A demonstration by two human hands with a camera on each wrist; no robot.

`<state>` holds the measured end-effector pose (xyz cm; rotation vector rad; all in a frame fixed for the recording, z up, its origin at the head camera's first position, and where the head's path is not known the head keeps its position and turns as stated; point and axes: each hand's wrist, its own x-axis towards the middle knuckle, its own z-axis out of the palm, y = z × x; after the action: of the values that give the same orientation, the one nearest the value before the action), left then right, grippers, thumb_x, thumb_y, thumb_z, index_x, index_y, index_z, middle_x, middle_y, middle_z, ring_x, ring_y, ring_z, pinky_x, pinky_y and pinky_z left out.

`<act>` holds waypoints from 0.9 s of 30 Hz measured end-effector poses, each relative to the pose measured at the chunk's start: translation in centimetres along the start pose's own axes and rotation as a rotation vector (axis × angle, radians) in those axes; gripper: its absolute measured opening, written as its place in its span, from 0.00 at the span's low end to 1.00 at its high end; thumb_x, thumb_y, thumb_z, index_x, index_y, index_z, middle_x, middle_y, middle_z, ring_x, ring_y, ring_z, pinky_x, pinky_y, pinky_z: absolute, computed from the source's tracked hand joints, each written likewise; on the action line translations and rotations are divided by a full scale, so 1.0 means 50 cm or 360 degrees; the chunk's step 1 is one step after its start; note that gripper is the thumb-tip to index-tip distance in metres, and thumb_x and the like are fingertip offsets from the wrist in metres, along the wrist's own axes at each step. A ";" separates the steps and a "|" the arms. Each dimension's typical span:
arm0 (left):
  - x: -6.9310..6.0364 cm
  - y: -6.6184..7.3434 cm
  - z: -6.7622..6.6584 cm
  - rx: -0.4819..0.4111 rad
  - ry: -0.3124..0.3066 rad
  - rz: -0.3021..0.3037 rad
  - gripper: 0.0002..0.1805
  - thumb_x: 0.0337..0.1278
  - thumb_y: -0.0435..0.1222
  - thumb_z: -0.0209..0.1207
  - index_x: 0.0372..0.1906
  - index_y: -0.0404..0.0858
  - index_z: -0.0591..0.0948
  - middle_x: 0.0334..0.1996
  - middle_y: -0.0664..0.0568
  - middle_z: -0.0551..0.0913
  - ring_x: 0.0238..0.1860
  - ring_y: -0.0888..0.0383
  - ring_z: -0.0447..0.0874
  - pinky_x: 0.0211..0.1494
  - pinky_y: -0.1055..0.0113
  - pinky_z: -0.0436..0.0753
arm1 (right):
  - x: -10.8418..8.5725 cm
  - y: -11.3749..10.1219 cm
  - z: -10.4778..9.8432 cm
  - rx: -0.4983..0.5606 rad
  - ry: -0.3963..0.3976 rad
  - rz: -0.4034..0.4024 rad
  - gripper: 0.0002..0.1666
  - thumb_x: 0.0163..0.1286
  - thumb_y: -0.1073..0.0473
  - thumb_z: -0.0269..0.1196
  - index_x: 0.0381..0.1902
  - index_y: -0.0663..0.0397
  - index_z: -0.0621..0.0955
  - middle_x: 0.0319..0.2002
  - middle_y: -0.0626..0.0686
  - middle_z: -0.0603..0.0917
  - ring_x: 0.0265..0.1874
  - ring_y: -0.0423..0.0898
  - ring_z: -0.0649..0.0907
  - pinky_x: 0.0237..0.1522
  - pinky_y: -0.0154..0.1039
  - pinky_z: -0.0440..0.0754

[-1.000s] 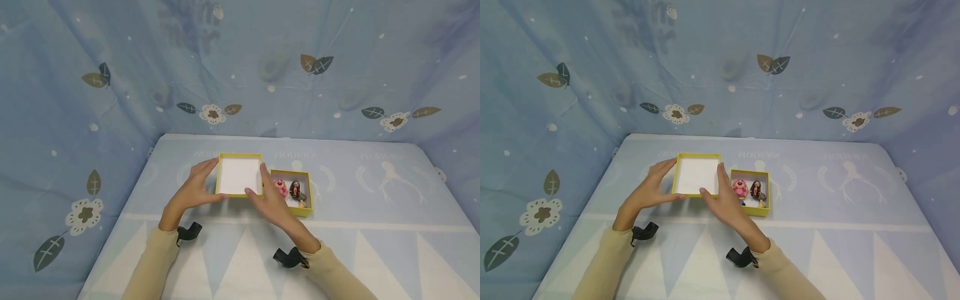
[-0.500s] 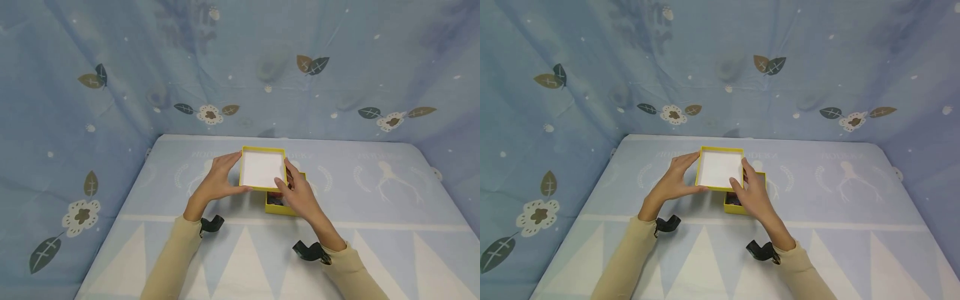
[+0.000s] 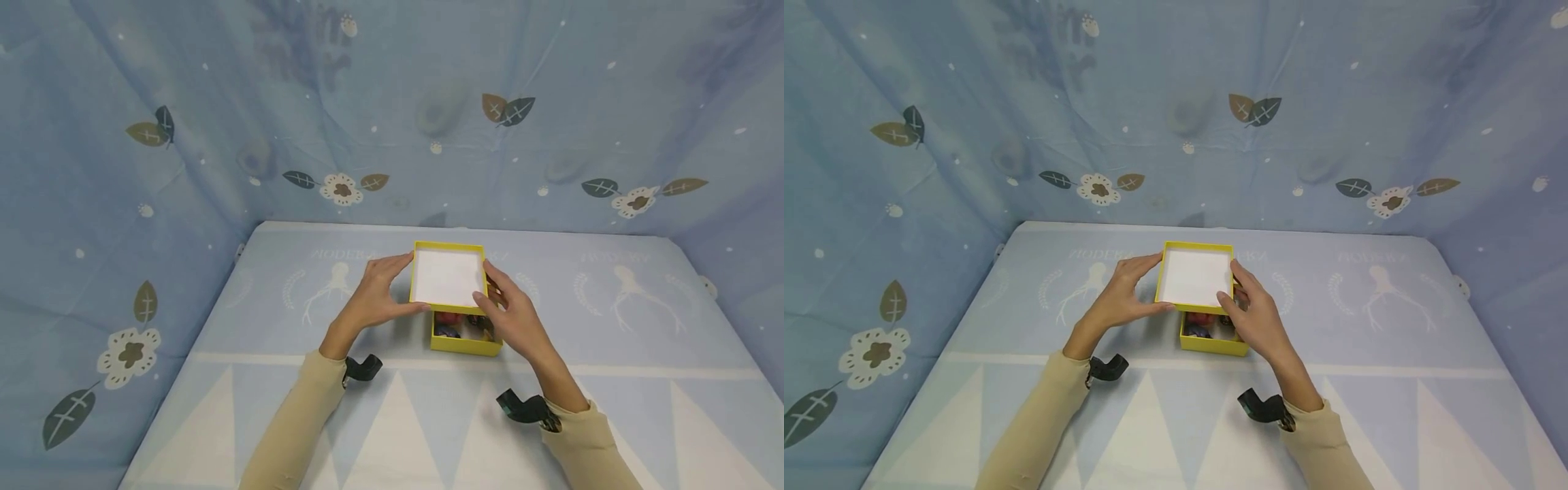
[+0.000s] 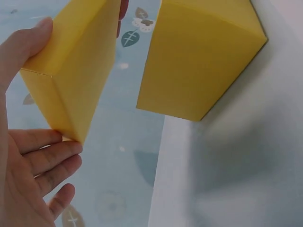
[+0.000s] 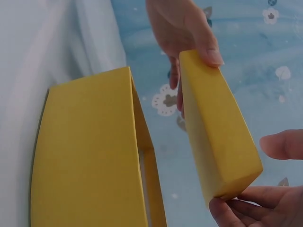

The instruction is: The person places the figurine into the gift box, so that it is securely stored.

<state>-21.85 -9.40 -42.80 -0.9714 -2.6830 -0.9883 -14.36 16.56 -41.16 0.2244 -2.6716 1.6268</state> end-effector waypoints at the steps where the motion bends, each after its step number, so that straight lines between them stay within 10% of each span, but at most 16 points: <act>1: 0.000 0.001 0.001 0.0000 0.0004 0.0002 0.53 0.40 0.56 0.73 0.72 0.37 0.67 0.67 0.44 0.73 0.68 0.47 0.69 0.67 0.47 0.63 | -0.001 0.001 -0.002 -0.0004 -0.0001 -0.0008 0.40 0.75 0.54 0.57 0.77 0.57 0.54 0.76 0.60 0.56 0.72 0.59 0.65 0.68 0.50 0.68; 13: 0.001 0.003 0.028 -0.0076 0.0210 0.0085 0.45 0.38 0.52 0.76 0.66 0.39 0.76 0.59 0.47 0.81 0.61 0.50 0.76 0.64 0.49 0.68 | -0.001 0.005 -0.019 0.0031 0.0038 -0.0026 0.40 0.75 0.56 0.58 0.77 0.58 0.54 0.76 0.60 0.56 0.73 0.58 0.63 0.67 0.45 0.67; 27: 0.007 0.013 0.033 -0.0345 0.0158 0.0208 0.50 0.42 0.40 0.77 0.73 0.36 0.64 0.69 0.45 0.70 0.59 0.51 0.77 0.61 0.55 0.77 | -0.003 0.002 -0.029 0.0117 0.0227 -0.0171 0.35 0.75 0.61 0.56 0.76 0.54 0.60 0.74 0.58 0.61 0.67 0.59 0.69 0.56 0.15 0.67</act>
<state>-21.55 -7.80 -43.63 -1.0892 -2.4354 -1.2821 -14.32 17.92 -40.59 0.2382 -2.4550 1.6440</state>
